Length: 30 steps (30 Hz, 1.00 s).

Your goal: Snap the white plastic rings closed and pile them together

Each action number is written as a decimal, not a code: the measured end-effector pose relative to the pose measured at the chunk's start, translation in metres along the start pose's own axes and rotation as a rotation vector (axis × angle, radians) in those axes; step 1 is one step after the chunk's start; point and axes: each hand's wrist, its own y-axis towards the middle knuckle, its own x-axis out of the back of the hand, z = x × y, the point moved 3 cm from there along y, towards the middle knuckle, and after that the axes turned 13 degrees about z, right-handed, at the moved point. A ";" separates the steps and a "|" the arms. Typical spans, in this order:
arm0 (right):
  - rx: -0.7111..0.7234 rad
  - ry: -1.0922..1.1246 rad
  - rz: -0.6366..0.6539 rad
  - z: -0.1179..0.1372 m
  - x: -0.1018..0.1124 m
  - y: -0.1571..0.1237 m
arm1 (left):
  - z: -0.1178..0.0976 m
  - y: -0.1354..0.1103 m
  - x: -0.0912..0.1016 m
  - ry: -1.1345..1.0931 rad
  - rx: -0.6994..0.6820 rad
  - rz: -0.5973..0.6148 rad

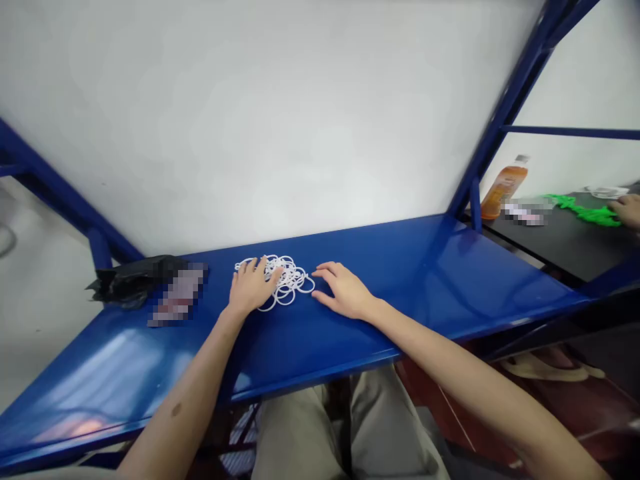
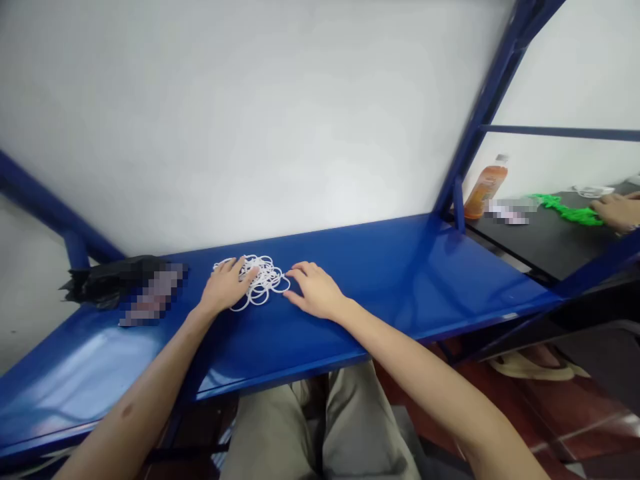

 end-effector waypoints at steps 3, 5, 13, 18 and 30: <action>0.104 -0.077 0.045 0.016 -0.011 0.015 | -0.025 -0.005 -0.005 0.065 -0.083 0.022; 0.093 -0.104 0.088 0.015 -0.019 0.028 | -0.039 -0.008 -0.007 0.113 -0.177 0.043; -0.117 -0.041 0.228 -0.032 -0.016 0.033 | -0.022 0.002 -0.012 0.087 -0.350 0.107; -0.042 -0.038 0.242 -0.014 -0.022 0.038 | -0.030 -0.001 -0.014 -0.014 -0.401 0.105; -0.074 -0.034 0.223 -0.006 -0.028 0.041 | -0.031 -0.004 -0.013 -0.081 -0.382 0.127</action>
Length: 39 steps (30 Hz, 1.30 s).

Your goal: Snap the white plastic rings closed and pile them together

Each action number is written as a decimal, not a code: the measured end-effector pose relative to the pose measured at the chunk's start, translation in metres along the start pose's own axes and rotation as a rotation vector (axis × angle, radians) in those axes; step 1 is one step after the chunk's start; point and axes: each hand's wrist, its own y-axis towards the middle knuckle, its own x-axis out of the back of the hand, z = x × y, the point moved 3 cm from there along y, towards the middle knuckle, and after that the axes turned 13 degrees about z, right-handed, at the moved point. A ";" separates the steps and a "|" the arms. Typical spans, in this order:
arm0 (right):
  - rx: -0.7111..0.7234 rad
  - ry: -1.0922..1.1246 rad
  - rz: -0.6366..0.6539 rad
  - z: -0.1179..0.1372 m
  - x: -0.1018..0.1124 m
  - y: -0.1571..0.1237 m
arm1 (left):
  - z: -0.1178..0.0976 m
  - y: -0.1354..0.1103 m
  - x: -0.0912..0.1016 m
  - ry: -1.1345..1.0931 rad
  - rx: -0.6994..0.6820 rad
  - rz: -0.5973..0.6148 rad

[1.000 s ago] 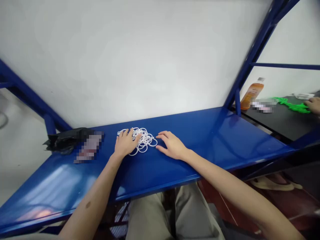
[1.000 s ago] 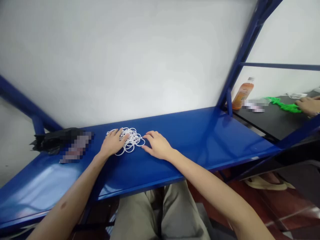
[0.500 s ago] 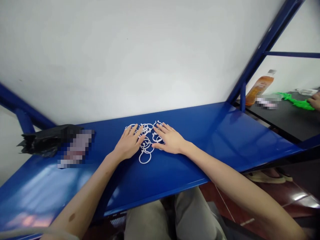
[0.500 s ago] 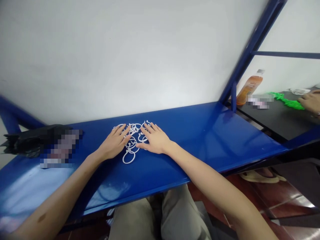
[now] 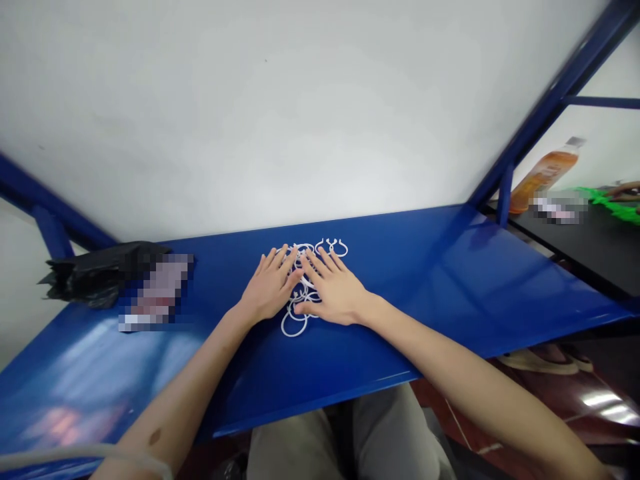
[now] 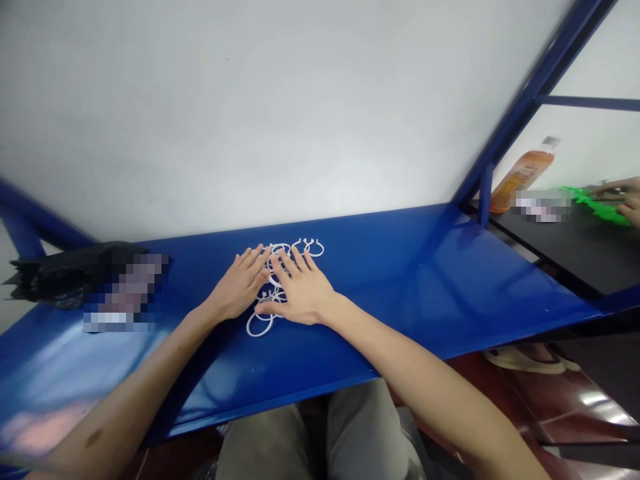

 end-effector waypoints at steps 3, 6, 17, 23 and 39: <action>-0.064 0.002 -0.015 -0.003 0.004 0.004 | -0.003 0.002 0.005 -0.123 -0.047 -0.043; -0.113 -0.008 -0.052 -0.010 0.007 0.001 | -0.009 -0.004 0.012 -0.128 -0.112 -0.099; -0.067 0.035 -0.010 -0.016 0.004 -0.004 | -0.006 -0.005 0.004 0.183 -0.080 -0.010; -0.234 0.055 0.056 -0.045 0.014 -0.012 | -0.006 -0.016 0.012 0.243 -0.038 -0.051; -0.064 0.109 0.028 -0.034 0.008 -0.005 | -0.028 -0.011 -0.001 0.214 -0.187 -0.253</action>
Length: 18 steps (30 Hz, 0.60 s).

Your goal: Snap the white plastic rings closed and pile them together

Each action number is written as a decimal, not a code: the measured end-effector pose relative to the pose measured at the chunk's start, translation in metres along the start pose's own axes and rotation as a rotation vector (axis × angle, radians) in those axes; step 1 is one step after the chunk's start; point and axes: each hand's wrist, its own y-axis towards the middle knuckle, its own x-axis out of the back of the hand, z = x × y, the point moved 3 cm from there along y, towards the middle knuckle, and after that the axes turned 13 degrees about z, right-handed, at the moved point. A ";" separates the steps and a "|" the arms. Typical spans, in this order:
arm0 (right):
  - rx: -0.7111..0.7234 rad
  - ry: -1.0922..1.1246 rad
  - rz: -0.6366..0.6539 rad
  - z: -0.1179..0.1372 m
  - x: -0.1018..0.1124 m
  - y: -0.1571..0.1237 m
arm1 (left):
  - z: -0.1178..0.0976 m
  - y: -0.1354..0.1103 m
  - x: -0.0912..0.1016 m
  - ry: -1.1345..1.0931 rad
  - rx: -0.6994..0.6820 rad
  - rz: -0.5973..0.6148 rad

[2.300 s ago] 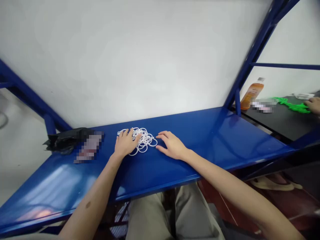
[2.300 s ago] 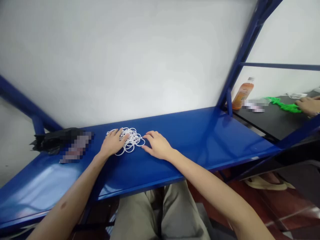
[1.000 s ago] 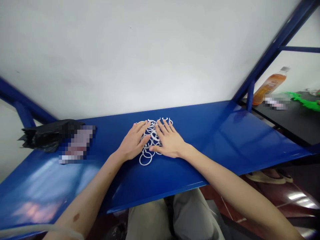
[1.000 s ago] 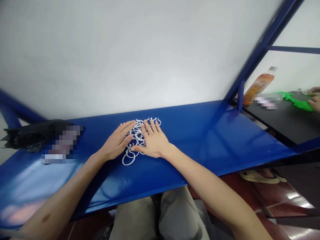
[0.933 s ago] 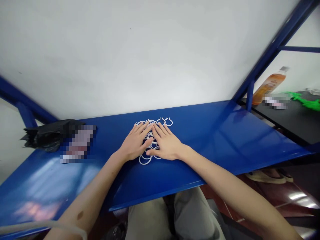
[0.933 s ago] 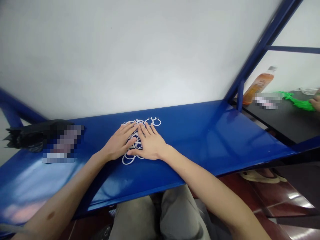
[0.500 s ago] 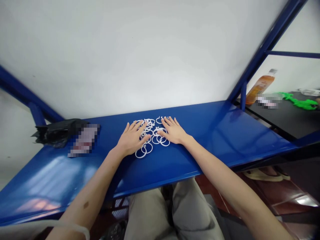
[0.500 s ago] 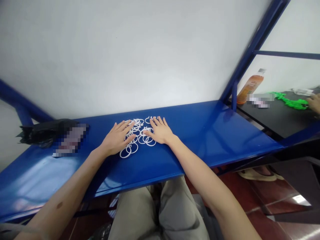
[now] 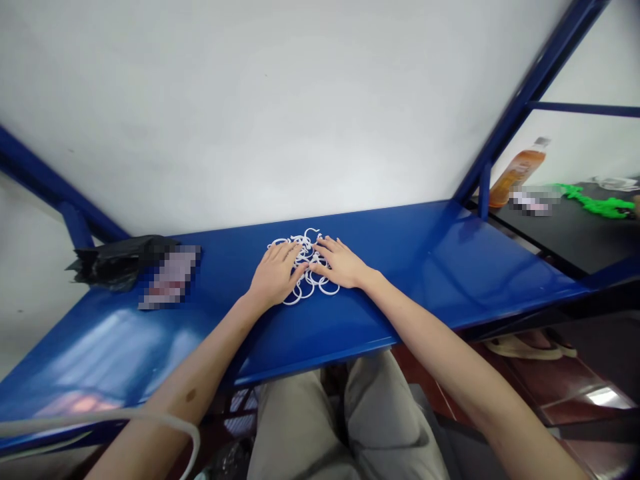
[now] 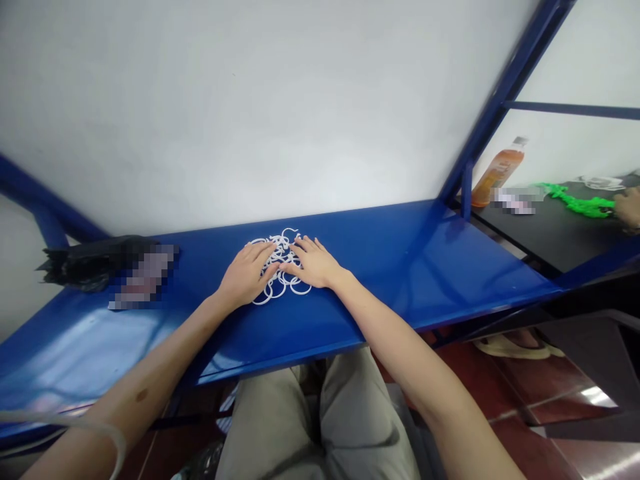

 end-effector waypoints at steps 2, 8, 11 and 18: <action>0.033 0.011 0.000 0.002 -0.001 0.001 | -0.001 0.001 0.001 0.015 0.014 -0.044; -0.019 0.063 -0.150 -0.014 0.010 -0.004 | -0.001 -0.004 0.019 0.008 -0.016 -0.153; -0.096 0.114 -0.257 -0.031 0.020 -0.012 | -0.025 -0.010 0.021 0.014 -0.223 -0.082; -0.242 0.135 -0.312 -0.052 0.028 -0.020 | -0.069 -0.007 0.000 0.088 -0.243 0.131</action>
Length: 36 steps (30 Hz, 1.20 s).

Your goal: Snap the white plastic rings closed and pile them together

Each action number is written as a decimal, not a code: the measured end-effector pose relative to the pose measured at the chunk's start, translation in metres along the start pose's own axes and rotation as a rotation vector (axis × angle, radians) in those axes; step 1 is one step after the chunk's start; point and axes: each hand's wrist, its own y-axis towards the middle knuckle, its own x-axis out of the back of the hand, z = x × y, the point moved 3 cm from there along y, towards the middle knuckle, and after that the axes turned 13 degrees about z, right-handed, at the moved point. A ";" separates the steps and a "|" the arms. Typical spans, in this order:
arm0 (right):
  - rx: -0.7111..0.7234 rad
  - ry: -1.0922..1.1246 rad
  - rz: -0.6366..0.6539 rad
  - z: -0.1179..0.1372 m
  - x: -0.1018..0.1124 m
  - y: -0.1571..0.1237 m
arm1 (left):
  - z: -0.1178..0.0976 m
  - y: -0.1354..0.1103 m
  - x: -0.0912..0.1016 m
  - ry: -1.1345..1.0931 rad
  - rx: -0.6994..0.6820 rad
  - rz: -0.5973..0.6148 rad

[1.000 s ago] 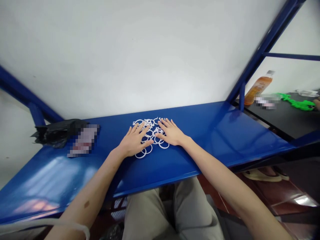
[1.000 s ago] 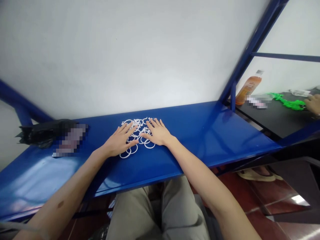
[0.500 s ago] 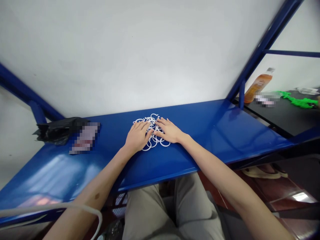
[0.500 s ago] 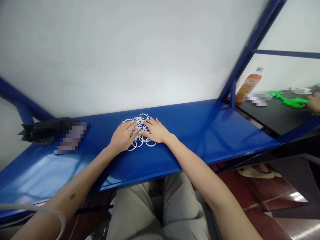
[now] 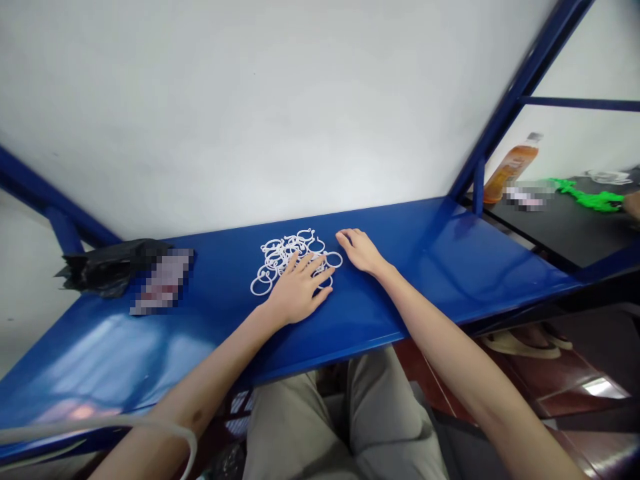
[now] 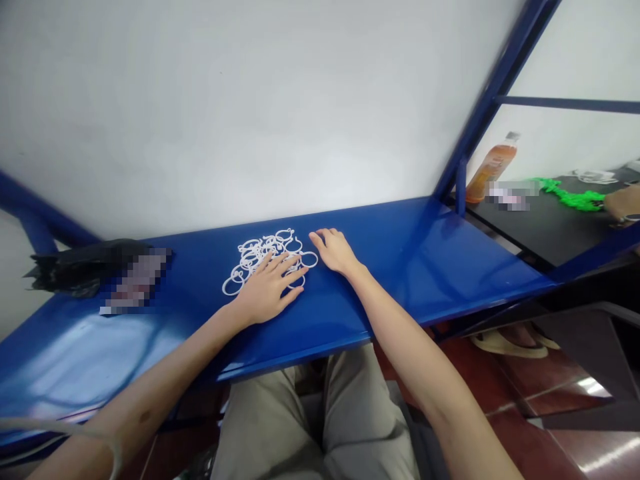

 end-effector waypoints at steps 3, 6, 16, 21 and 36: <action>0.006 -0.010 0.033 0.005 -0.004 -0.002 | 0.014 0.001 -0.003 0.009 0.124 -0.002; 0.044 -0.025 0.074 0.013 -0.011 -0.004 | 0.027 -0.001 -0.004 0.015 0.198 -0.017; 0.122 -0.162 0.302 0.041 -0.043 0.033 | 0.056 -0.007 -0.010 -0.010 0.257 -0.093; 0.145 -0.178 0.320 0.050 -0.058 0.048 | 0.071 -0.013 -0.007 -0.046 0.206 -0.091; 0.460 -0.292 0.173 0.045 -0.015 -0.031 | 0.051 -0.014 0.001 -0.039 0.147 -0.125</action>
